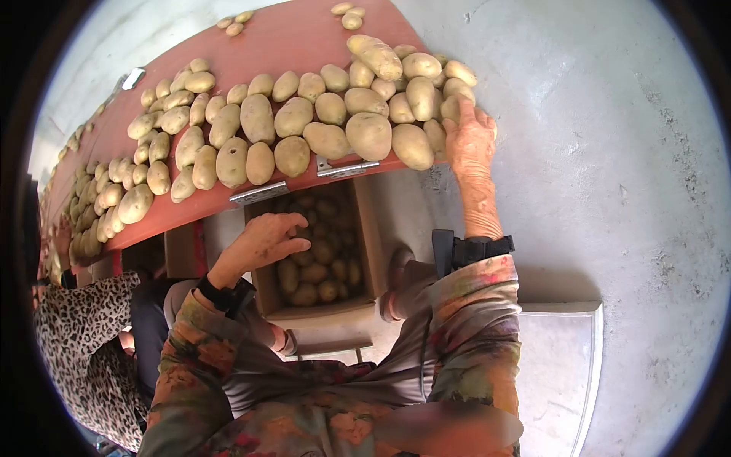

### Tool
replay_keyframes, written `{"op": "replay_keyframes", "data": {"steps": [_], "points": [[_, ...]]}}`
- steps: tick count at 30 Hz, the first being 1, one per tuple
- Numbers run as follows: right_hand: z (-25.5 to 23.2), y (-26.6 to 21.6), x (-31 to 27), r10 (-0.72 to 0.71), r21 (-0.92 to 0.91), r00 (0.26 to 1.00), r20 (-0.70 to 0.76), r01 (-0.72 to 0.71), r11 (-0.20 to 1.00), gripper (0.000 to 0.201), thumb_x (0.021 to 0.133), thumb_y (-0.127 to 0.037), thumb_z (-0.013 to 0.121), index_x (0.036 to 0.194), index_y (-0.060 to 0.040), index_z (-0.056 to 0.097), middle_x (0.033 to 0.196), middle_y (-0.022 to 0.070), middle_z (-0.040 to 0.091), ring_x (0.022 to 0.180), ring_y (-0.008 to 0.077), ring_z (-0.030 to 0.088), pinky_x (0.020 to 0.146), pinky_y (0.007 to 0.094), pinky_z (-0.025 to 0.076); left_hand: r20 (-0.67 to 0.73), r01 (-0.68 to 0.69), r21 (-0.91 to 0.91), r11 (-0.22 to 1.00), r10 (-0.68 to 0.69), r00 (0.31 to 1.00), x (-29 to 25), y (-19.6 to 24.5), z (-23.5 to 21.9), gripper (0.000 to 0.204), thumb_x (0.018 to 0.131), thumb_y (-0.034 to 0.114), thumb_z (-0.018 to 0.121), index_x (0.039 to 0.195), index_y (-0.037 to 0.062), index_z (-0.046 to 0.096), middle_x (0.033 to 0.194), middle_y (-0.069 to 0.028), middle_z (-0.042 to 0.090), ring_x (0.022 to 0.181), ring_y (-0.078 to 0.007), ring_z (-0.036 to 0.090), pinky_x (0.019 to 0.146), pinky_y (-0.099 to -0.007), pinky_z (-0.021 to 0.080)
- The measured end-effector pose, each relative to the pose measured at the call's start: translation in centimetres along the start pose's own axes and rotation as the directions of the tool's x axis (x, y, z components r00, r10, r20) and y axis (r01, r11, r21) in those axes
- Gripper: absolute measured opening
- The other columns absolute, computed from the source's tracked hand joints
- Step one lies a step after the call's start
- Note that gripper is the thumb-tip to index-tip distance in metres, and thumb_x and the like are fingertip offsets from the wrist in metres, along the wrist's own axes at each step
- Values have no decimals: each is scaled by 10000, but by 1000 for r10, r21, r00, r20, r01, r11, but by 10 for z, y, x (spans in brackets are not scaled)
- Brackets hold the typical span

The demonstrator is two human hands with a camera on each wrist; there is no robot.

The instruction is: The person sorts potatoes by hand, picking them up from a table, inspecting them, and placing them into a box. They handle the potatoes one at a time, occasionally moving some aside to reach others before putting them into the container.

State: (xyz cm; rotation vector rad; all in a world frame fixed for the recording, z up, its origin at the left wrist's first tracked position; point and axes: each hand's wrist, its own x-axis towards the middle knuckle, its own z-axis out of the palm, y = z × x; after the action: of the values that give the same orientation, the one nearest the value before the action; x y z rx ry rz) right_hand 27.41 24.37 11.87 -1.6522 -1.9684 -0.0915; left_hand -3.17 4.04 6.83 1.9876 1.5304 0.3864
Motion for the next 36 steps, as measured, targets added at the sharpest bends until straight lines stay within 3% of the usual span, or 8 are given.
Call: {"op": "replay_keyframes", "data": {"steps": [5,8,11,17,22,25,27,36], "points": [[-20,-6,1,146,492,988,-46,-105,864,448,897,-181,648,1323,-84,548,1229,214,609,1150,349,579,988,424,469,-11,-5,0,1000,5,1000,2,-3,2,398,836,326,696,1090,29,621,828,-148,675,795,-362,649,695,-438,503],[-27,-5,6,248,968,957,151,-193,157,467,969,-283,566,1349,-23,489,1201,211,605,1122,311,612,923,419,537,-10,-31,5,1000,31,999,2,1,1,395,833,317,703,1091,30,622,825,-151,677,795,-359,654,688,-431,509],[-47,-25,-2,90,894,908,409,-379,-239,493,958,-296,582,1341,-10,461,1154,194,617,1028,294,651,740,384,594,-42,-51,-20,998,51,998,2,2,4,402,831,320,705,1095,29,620,820,-151,675,796,-362,655,685,-429,511],[-42,-67,-27,-185,827,820,542,-481,292,566,861,-256,718,1368,-117,510,995,95,684,633,126,660,377,229,445,12,14,-415,910,-10,1000,10,20,-7,378,861,279,697,1107,4,616,829,-135,683,722,-259,656,647,-355,503],[-58,-105,-44,-433,556,410,803,-251,792,554,817,-392,686,1278,-103,585,1112,90,662,999,215,613,778,348,533,48,20,-443,896,1,999,11,21,-14,339,872,289,669,1073,19,627,840,-149,692,758,-315,669,683,-394,515],[-41,-114,-61,-552,594,308,775,-55,802,570,765,-387,682,1236,-76,606,1100,138,669,1005,253,642,849,376,512,74,-51,-257,965,72,995,8,12,-6,303,875,272,656,1069,41,629,856,-165,687,794,-341,665,697,-419,514],[-34,-120,-71,-475,464,81,876,126,877,563,748,-379,673,1214,-69,614,1059,174,681,1000,323,655,872,405,509,-32,-94,-63,994,92,995,6,8,-3,278,873,258,644,1071,63,630,865,-183,679,831,-382,650,711,-459,506],[7,-116,-103,-550,378,325,769,462,802,366,810,-228,681,1135,-67,633,987,170,698,1000,354,654,871,463,511,28,-50,-8,999,50,998,1,15,-9,336,867,292,655,1105,56,627,852,-165,680,849,-380,647,723,-476,501]]}}
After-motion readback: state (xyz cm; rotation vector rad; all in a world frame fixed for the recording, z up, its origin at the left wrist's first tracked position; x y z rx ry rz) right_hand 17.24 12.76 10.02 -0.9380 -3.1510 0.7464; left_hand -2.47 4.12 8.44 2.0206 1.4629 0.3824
